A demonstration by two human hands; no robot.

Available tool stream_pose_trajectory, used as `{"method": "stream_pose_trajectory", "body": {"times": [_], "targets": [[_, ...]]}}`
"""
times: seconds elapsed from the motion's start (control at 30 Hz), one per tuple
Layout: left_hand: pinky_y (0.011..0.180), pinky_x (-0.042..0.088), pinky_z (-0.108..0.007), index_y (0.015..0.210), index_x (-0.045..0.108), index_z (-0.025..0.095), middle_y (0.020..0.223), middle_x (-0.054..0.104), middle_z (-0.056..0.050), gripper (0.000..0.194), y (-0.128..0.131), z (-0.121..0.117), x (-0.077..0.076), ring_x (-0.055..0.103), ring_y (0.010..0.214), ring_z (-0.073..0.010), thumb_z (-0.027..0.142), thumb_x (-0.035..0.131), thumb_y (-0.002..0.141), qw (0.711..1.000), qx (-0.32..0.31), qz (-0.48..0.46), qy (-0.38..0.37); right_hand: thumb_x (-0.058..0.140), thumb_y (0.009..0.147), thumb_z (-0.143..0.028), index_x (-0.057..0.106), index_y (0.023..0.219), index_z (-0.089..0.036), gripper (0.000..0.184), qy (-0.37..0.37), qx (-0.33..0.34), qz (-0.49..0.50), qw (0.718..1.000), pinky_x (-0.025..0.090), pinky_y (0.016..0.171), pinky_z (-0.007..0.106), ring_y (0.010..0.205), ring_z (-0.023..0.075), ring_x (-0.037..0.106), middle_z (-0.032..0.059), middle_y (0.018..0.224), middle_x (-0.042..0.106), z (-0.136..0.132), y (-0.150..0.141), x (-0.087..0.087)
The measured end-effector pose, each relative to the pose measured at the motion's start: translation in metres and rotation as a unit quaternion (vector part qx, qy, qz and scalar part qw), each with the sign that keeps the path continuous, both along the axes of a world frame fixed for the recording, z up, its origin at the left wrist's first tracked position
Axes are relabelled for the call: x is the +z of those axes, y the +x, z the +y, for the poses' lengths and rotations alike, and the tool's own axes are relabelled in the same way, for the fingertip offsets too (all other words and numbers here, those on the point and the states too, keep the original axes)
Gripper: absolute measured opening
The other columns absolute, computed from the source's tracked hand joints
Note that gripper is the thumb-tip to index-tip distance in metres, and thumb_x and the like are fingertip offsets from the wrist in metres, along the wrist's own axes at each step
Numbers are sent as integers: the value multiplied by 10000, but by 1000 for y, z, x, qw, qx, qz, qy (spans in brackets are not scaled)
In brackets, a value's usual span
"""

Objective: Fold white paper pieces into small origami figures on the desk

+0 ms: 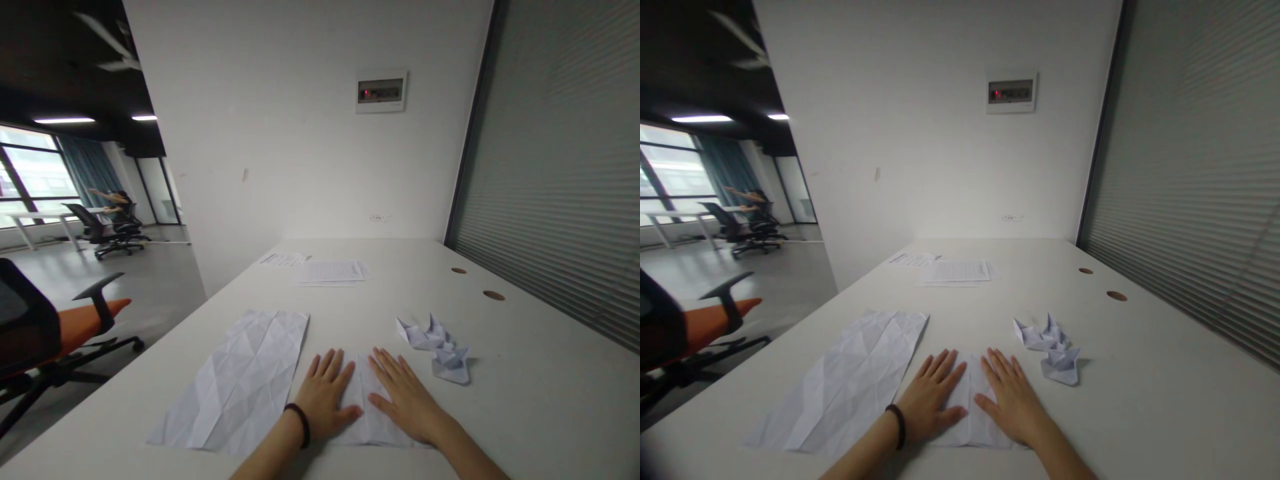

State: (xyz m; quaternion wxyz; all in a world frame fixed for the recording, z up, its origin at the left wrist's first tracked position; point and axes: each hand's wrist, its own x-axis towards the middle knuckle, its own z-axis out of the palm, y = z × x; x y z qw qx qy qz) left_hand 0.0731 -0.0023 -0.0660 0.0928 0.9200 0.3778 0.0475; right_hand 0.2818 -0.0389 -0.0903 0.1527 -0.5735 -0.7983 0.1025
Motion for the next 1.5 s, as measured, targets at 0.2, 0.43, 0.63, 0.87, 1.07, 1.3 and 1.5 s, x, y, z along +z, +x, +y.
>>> {"method": "stream_pose_trajectory", "body": {"times": [0.2, 0.43, 0.63, 0.87, 1.07, 1.3, 1.5], "targets": [[1009, 106, -513, 1322, 270, 229, 1399, 186, -122, 722, 0, 1, -1, 123, 1275, -310, 619, 423, 735, 1000, 8, -3, 2, 298, 818, -554, 239, 1326, -248, 596, 19, -27, -34, 999, 113, 1055, 456, 1300, 219, 125, 55, 1420, 185, 4, 2, -8], [1022, 62, -507, 1275, 345, 292, 1394, 238, -53, 625, 4, 0, 11, 170, 1273, -270, 462, 542, 708, 999, -19, -40, 17, 454, 757, -477, 334, 1297, -173, 631, 23, -173, -10, 985, 219, 1015, 438, 1280, 312, 168, 130, 1384, 273, 12, 5, -13], [999, 95, -552, 1299, 297, 303, 1388, 247, -69, 643, 7, -3, 3, 198, 1262, -293, 547, 488, 736, 998, -46, -35, -20, 482, 680, -217, 444, 1200, -128, 529, 80, -190, 93, 974, 332, 966, 373, 1118, 259, 432, 135, 1156, 488, 19, 10, -7], [992, 95, -564, 1296, 300, 313, 1392, 238, -63, 654, 7, -2, 4, 192, 1261, -306, 546, 507, 721, 998, -45, -31, -29, 413, 680, -147, 452, 1160, -228, 489, 155, -132, 274, 940, 461, 795, 335, 908, 192, 529, 50, 996, 551, 17, 5, 6], [996, 106, -552, 1278, 331, 298, 1390, 249, -60, 644, 8, -3, 3, 209, 1256, -300, 517, 533, 707, 998, -40, -37, -24, 378, 654, -39, 574, 1055, -226, 484, 51, 14, 209, 976, 446, 730, 229, 756, 129, 534, 13, 815, 549, -2, -15, 23], [1026, 140, -473, 1168, 454, 253, 1316, 384, -46, 542, 8, 2, 1, 263, 1236, -260, 410, 591, 668, 997, 5, -72, 5, 448, 633, -41, 637, 954, -195, 403, 12, 22, 164, 986, 382, 890, 270, 980, 158, 507, 58, 1016, 550, -6, -15, 18], [1012, 206, -449, 1288, 303, 135, 1376, 220, -156, 751, 0, 15, -12, 158, 1263, -331, 308, 617, 629, 977, 174, -126, 11, 496, 757, -263, 544, 1134, -200, 386, -66, 47, 158, 984, 255, 1016, 393, 1215, 222, 340, 80, 1324, 398, -6, -7, 22]]}}
